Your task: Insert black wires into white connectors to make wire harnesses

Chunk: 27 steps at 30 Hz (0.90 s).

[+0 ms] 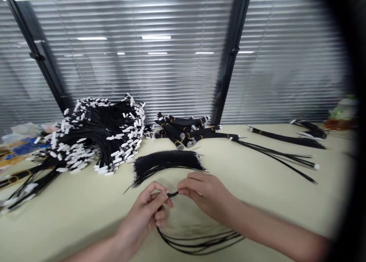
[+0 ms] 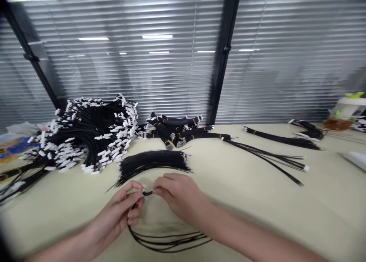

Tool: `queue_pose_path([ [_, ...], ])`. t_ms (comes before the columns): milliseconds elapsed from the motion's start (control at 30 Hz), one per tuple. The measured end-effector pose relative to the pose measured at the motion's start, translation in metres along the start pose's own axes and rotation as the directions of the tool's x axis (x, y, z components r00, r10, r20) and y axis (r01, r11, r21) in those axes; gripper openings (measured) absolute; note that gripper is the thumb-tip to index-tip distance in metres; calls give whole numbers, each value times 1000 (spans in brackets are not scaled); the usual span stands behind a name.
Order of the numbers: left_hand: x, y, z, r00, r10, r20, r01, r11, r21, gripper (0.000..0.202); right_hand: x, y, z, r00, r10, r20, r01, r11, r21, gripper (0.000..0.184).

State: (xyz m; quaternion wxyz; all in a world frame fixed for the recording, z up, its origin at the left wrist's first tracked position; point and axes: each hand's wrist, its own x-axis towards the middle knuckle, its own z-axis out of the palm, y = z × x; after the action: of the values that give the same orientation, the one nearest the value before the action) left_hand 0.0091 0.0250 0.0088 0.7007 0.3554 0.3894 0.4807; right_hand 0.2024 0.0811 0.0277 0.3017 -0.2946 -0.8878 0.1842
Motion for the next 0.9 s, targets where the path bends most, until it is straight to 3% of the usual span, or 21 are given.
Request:
queue_pose_path([
  [67,-2,1,2,1000,-21,13,20,997,72,18,-1,3,-1,995,-90,-36,87,993,-81,15],
  [133,-5,2,4,999,-38,33,33,988,148,19,0,7,-3,994,-93,-50,90,994,-67,16],
  [300,-10,1,2,992,-85,88,66,978,200,18,5,19,-2,998,55,-20,-48,963,266,13],
  [433,-13,0,1,997,-25,74,14,989,149,30,8,30,11,990,129,50,-138,918,372,19],
  [567,-17,1,4,981,-33,191,-9,976,216,19,7,37,22,979,145,141,-194,870,452,28],
  [667,-19,-1,4,961,-89,261,13,959,282,22,4,37,23,963,91,253,-205,856,474,32],
  [767,-17,-6,0,945,-129,301,43,960,276,40,1,33,22,944,32,329,-185,876,446,32],
  [900,-12,-9,-5,953,-127,277,54,964,260,63,3,29,13,934,-18,356,-111,935,338,32],
])
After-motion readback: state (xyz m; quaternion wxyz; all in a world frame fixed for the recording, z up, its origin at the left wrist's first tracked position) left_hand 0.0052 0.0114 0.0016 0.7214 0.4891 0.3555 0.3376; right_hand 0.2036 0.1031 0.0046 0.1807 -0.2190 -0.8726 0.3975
